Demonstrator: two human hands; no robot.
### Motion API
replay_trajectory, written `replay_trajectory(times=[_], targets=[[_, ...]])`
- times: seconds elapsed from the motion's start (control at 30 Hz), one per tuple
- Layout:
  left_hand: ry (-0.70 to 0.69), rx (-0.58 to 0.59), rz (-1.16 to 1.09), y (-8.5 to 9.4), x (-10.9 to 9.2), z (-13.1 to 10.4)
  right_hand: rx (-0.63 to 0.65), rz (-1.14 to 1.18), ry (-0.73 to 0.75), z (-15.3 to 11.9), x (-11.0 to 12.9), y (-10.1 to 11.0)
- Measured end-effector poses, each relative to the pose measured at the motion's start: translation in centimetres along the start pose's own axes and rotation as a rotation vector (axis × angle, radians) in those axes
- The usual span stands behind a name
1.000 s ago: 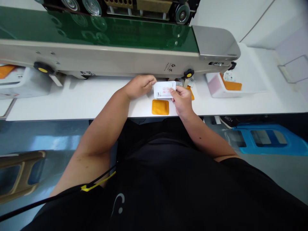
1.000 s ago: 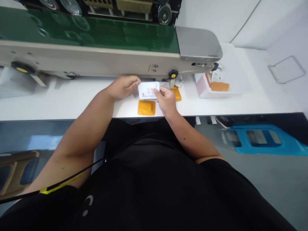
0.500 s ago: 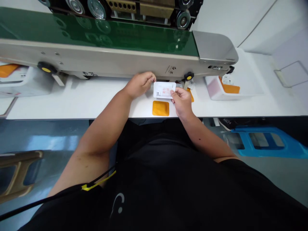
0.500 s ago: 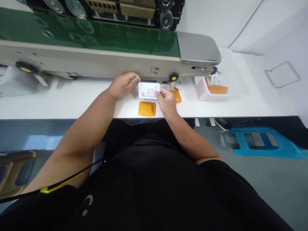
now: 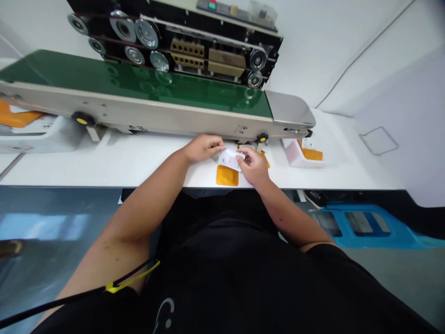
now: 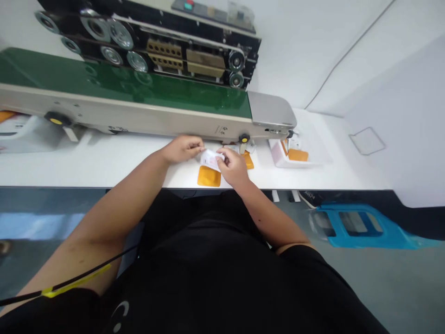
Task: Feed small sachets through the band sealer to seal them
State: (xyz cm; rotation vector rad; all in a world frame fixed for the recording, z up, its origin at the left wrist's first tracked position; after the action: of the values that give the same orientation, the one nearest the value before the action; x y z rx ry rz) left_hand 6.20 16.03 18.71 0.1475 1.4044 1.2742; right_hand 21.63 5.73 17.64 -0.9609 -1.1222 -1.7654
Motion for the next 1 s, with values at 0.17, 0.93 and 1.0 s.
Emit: replay_trajectory(times=[0.17,0.93,1.0], targets=[[0.007,0.115,-0.034,-1.1,0.1,0.0,0.455,-0.334,-0.151,1.5,2.0,-0.5],[0.113,0.208,-0.048,-1.6,1.8,-0.2,-0.366,0.737,-0.539,17.9,1.4,10.7],[0.115,0.219,-0.043,-1.7,1.9,-0.2,-0.287,0.751,-0.583,18.1,1.6,8.6]])
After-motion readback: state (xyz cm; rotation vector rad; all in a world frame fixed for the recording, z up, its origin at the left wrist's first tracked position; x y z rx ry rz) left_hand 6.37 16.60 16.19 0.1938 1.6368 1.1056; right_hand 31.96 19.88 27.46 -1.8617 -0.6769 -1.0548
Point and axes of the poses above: each hand's wrist, its own z-axis towards the middle knuckle, its own y-axis out of the back of the hand, x = y × z, the point moved 9 cm from there along z, towards the middle knuckle, and after that the axes turned 14 degrees about z, right-handed, at the moved point
